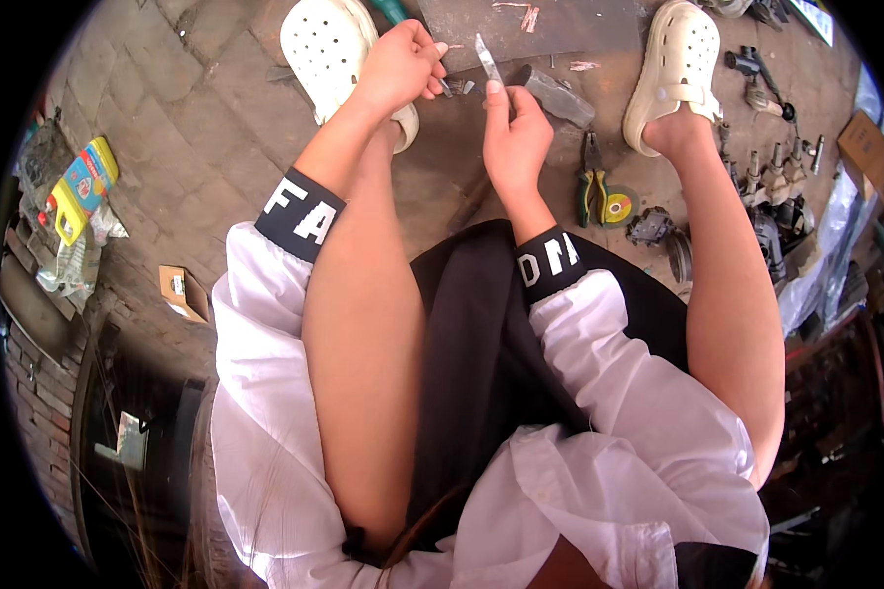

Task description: The person sits on the floor and uses a hammer and a small metal tool to work on tiny metallic pieces. They repeatedly tap and adjust the pieces, occasionally picking up new items from a nearby container.

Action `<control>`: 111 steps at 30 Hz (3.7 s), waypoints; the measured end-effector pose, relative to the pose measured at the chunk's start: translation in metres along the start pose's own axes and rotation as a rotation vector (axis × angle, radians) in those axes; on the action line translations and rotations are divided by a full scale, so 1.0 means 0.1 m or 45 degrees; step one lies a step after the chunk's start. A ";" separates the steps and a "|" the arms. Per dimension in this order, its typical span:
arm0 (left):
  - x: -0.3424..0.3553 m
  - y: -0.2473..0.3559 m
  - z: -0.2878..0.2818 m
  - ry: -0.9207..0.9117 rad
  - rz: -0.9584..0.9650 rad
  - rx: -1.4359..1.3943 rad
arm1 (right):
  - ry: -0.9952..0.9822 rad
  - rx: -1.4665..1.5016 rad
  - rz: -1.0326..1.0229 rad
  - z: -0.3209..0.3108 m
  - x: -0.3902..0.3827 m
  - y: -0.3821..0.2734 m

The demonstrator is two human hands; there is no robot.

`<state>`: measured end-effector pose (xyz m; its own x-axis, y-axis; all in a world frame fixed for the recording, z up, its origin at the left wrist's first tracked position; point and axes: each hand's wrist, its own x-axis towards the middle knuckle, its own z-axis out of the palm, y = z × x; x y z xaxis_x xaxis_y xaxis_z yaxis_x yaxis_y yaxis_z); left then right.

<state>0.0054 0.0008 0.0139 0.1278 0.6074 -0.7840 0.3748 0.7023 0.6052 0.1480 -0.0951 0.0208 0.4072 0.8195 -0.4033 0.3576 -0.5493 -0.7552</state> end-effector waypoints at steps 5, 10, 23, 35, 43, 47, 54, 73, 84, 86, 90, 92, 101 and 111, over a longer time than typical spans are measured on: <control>0.00 0.02 -0.01 -0.022 0.012 -0.040 | -0.149 -0.180 0.091 0.12 -0.06 -0.05; 0.01 -0.02 -0.02 -0.032 0.009 -0.070 | -0.192 -0.196 0.107 0.11 -0.07 -0.04; 0.07 -0.09 -0.02 -0.068 0.008 -0.108 | -0.170 -0.334 0.072 0.09 -0.05 -0.11; 0.13 -0.12 0.02 -0.041 -0.018 -0.106 | -0.163 -0.284 0.164 0.13 -0.06 -0.17; 0.14 -0.14 0.02 -0.053 -0.014 -0.176 | -0.076 -0.279 0.157 0.18 -0.08 -0.18; 0.15 -0.14 0.01 -0.057 -0.023 -0.192 | -0.035 -0.248 0.177 0.23 -0.08 -0.18; 0.17 -0.12 0.04 -0.054 -0.042 -0.230 | 0.006 -0.320 0.110 0.18 -0.06 -0.13; -0.09 -0.06 -0.05 -0.035 0.063 -0.237 | -0.267 0.250 0.055 0.09 0.08 -0.01; -0.30 0.11 -0.13 -0.126 0.057 -0.097 | -0.228 0.641 0.289 0.03 0.18 -0.32; -0.33 0.13 -0.12 -0.142 0.067 -0.158 | -0.294 0.740 0.319 0.04 0.24 -0.26; -0.43 0.09 -0.19 -0.170 0.090 -0.324 | -0.294 0.765 0.307 -0.01 0.22 -0.40; -0.49 0.13 -0.21 -0.186 0.113 -0.382 | -0.246 0.731 0.260 -0.02 0.21 -0.44; -0.58 0.23 -0.18 -0.167 0.176 -0.390 | -0.179 0.637 0.073 -0.05 0.22 -0.54; -0.24 -0.06 -0.07 0.073 0.189 -0.043 | -0.247 0.202 -0.035 0.04 0.01 -0.21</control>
<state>-0.0066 -0.0148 0.0300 0.1265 0.7253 -0.6767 0.3246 0.6144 0.7191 0.1376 -0.0826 0.0344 0.2248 0.8584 -0.4612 0.2241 -0.5061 -0.8328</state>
